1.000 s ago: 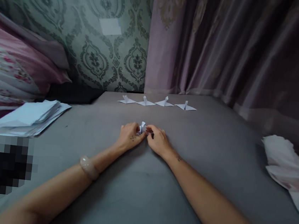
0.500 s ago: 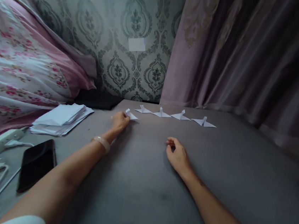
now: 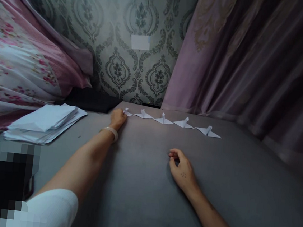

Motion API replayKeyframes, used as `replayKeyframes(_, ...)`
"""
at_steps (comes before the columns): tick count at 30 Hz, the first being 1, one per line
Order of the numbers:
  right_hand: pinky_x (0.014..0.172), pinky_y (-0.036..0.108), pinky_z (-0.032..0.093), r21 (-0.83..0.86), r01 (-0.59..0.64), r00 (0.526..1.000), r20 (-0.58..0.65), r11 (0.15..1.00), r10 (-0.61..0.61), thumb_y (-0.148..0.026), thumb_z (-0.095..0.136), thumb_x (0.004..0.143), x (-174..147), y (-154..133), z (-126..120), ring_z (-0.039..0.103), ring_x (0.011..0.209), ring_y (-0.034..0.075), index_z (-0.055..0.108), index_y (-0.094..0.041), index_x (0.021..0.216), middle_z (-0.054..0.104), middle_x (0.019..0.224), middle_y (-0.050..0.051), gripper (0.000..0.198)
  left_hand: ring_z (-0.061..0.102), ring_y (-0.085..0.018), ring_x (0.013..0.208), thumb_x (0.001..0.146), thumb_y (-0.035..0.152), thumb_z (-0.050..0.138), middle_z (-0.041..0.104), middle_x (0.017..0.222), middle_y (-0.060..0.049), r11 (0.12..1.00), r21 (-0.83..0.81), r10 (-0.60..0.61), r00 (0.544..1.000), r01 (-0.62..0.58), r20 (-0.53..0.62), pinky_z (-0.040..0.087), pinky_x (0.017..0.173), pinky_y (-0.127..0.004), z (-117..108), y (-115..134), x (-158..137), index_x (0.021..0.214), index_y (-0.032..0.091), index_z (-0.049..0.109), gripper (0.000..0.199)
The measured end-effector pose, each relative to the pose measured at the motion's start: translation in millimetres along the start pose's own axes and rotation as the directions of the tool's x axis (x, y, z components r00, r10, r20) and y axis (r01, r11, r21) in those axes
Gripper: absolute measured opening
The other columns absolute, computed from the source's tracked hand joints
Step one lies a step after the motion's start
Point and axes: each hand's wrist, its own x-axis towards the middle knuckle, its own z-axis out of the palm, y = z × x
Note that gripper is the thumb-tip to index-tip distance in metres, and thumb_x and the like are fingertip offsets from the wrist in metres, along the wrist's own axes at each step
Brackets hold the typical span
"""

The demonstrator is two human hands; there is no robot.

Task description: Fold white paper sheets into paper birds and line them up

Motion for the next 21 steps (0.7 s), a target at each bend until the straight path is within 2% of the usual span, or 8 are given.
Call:
replayKeyframes(6,0.072,0.033,0.048,-0.006,-0.022,1.000,0.005,1.000,0.022,-0.015,0.046,0.078,0,-1,0,0.065,0.087,0.020,0.057,-0.022,0.101,0.070,0.096,0.005,0.027,0.057,-0.033,0.112,0.081,0.025,0.055,0.065,0.113,-0.020,0.995,-0.101,0.001,1.000,-0.003,-0.025,0.043,0.093,-0.040,7,-4,9,0.102,0.011,0.065,0.026)
replayKeyframes(9,0.072,0.033,0.048,-0.006,-0.017,1.000,0.012,1.000,0.017,-0.015,0.046,0.078,0,-1,0,0.065,0.087,0.020,0.057,-0.022,0.102,0.070,0.097,0.005,0.027,0.058,-0.030,0.110,0.079,0.024,0.061,0.064,0.113,-0.017,0.982,-0.179,-0.061,0.997,0.053,-0.038,0.045,0.092,-0.038,6,-9,10,0.108,0.009,0.062,0.032)
replayKeyframes(12,0.077,0.034,0.047,-0.009,-0.013,1.000,0.007,1.000,0.013,-0.014,0.045,0.079,1,0,0,0.065,0.088,0.020,0.057,-0.021,0.102,0.070,0.096,0.005,0.027,0.060,-0.025,0.105,0.087,0.027,0.060,0.061,0.116,-0.014,0.955,-0.265,-0.146,0.989,0.132,-0.033,0.050,0.089,-0.038,-1,-18,5,0.119,0.010,0.057,0.036)
replayKeyframes(17,0.078,0.035,0.048,-0.010,-0.004,1.000,0.014,1.000,0.004,-0.013,0.046,0.078,3,4,2,0.065,0.088,0.019,0.057,-0.021,0.103,0.071,0.097,0.005,0.029,0.060,-0.023,0.103,0.091,0.035,0.058,0.057,0.121,-0.010,0.912,-0.338,-0.239,0.971,0.232,0.021,0.053,0.085,-0.043,-29,-45,-4,0.122,0.015,0.055,0.036)
replayKeyframes(19,0.078,0.034,0.048,-0.005,0.010,1.000,0.012,1.000,-0.009,-0.013,0.047,0.077,3,7,3,0.065,0.088,0.019,0.057,-0.021,0.103,0.070,0.097,0.005,0.029,0.061,-0.022,0.101,0.092,0.033,0.057,0.058,0.119,-0.010,0.910,-0.343,-0.249,0.968,0.233,-0.003,0.053,0.085,-0.042,-49,-60,-4,0.121,0.015,0.055,0.035)
replayKeyframes(21,0.080,0.034,0.048,0.000,0.023,1.000,0.011,1.000,-0.023,-0.013,0.047,0.077,4,9,4,0.065,0.089,0.019,0.057,-0.021,0.103,0.070,0.097,0.005,0.029,0.063,-0.019,0.094,0.093,0.022,0.047,0.065,0.108,-0.009,0.921,-0.329,-0.244,0.967,0.209,-0.070,0.053,0.080,-0.034,-75,-77,-4,0.118,0.010,0.058,0.030)
